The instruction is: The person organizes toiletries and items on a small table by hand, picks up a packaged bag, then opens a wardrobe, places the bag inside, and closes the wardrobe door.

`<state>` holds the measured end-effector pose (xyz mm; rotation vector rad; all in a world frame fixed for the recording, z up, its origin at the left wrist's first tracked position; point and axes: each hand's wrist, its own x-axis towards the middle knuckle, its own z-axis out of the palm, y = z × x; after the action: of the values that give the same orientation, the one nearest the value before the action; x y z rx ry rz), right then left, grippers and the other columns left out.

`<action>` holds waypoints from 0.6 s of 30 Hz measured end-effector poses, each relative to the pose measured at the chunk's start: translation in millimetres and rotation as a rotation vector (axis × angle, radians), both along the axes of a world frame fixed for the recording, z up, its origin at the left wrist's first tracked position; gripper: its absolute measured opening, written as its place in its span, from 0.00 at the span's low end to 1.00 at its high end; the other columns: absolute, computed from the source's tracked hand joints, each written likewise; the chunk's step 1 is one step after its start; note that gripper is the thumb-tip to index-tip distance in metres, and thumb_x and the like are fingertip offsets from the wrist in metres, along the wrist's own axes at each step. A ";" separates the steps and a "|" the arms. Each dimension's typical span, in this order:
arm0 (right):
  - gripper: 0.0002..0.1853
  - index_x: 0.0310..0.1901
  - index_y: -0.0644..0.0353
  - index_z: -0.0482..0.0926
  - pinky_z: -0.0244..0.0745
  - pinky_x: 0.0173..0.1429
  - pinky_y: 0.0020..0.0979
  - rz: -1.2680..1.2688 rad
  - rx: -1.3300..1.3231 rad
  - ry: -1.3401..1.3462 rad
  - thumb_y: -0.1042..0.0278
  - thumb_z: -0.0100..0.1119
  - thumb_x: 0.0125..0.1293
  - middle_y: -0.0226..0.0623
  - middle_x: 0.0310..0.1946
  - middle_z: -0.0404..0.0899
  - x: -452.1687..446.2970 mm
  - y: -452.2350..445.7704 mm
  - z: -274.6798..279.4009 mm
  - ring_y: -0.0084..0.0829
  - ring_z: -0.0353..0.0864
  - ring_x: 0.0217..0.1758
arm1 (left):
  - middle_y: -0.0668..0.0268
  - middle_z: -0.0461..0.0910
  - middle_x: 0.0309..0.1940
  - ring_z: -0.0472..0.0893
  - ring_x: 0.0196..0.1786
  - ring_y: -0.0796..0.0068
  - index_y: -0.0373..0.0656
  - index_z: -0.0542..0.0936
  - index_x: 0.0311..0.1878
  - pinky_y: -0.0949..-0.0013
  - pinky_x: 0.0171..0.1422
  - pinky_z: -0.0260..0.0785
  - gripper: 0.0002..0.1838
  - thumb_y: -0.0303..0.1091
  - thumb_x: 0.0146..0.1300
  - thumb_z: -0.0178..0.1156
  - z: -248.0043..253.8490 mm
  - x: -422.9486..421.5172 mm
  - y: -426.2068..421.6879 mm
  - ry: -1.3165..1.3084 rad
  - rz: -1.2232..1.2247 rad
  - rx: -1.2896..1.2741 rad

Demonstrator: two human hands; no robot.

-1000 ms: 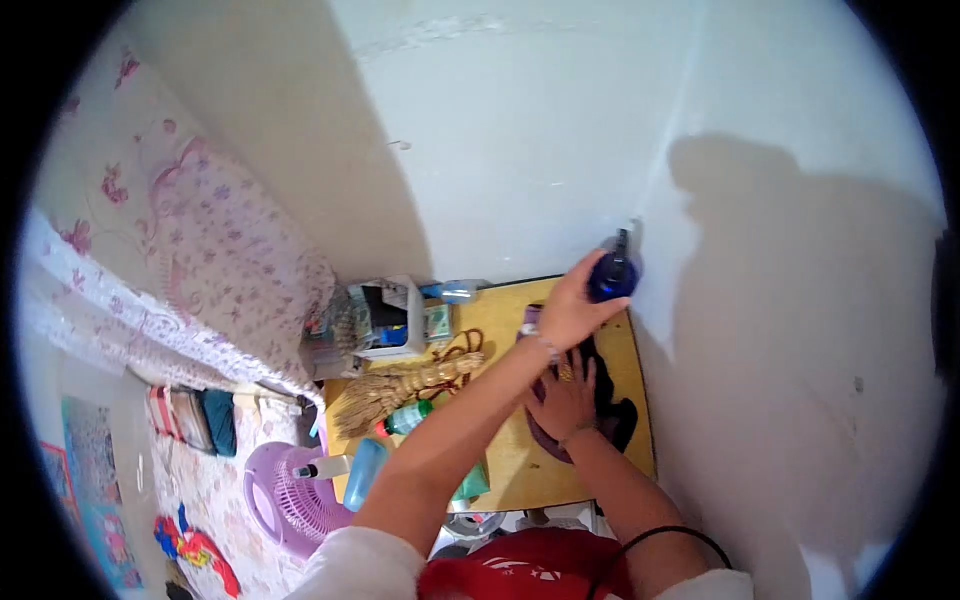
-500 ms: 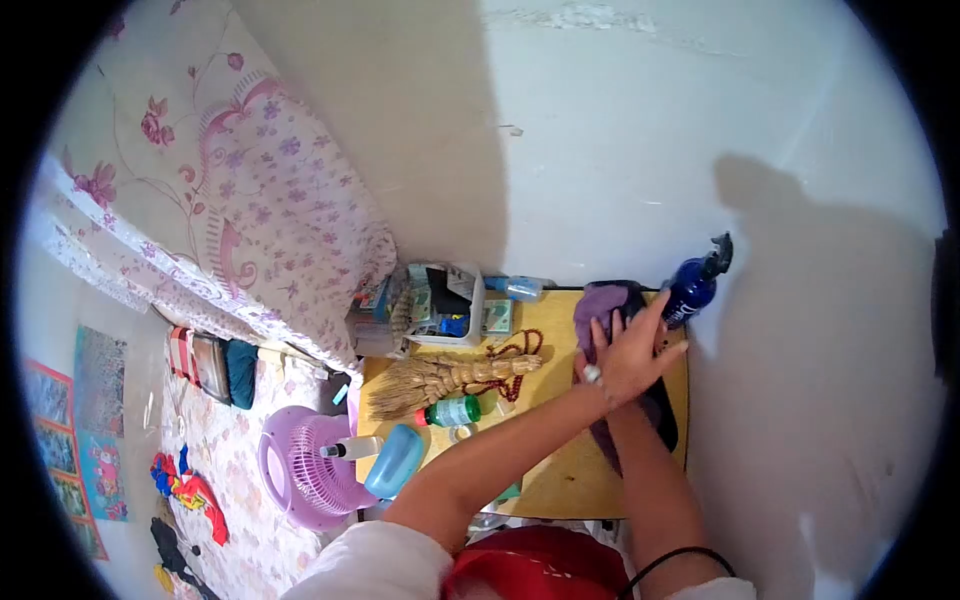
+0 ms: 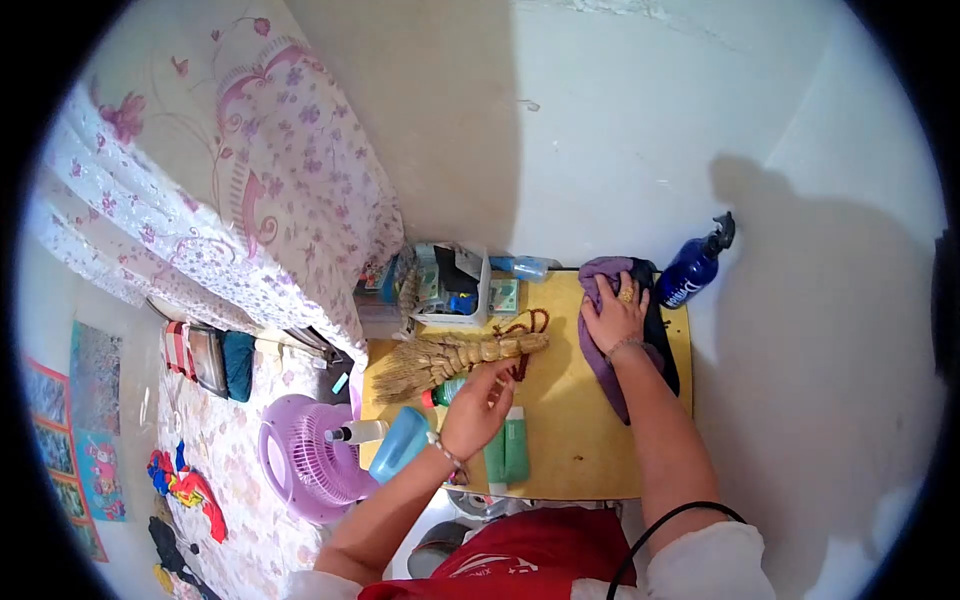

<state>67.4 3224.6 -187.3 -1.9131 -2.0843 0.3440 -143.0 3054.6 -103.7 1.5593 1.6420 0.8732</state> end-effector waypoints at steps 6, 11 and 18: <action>0.25 0.62 0.45 0.74 0.39 0.77 0.53 0.187 0.111 0.033 0.53 0.53 0.62 0.44 0.72 0.55 11.4 -73.2 -4.1 0.48 0.49 0.76 | 0.50 0.74 0.55 0.73 0.57 0.48 0.34 0.73 0.56 0.56 0.62 0.67 0.22 0.26 0.57 0.60 -17.5 2.5 73.4 0.464 -0.214 0.373; 0.26 0.64 0.45 0.72 0.36 0.77 0.54 0.171 0.017 0.029 0.52 0.52 0.64 0.43 0.73 0.52 16.3 -149.5 5.1 0.47 0.46 0.76 | 0.52 0.71 0.57 0.70 0.61 0.53 0.36 0.71 0.59 0.58 0.63 0.66 0.24 0.27 0.56 0.59 -31.8 18.6 152.2 0.846 -0.237 0.295; 0.27 0.64 0.44 0.72 0.35 0.77 0.55 0.159 -0.024 0.004 0.51 0.53 0.63 0.42 0.73 0.52 15.2 -156.0 12.3 0.47 0.46 0.76 | 0.57 0.72 0.57 0.69 0.64 0.59 0.41 0.73 0.57 0.55 0.70 0.59 0.21 0.34 0.60 0.56 -39.3 33.6 191.7 1.205 -0.312 0.038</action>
<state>82.5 3068.6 -174.9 -1.7617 -2.2456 0.4083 -109.3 3246.3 -142.9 2.5001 1.9875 -0.3402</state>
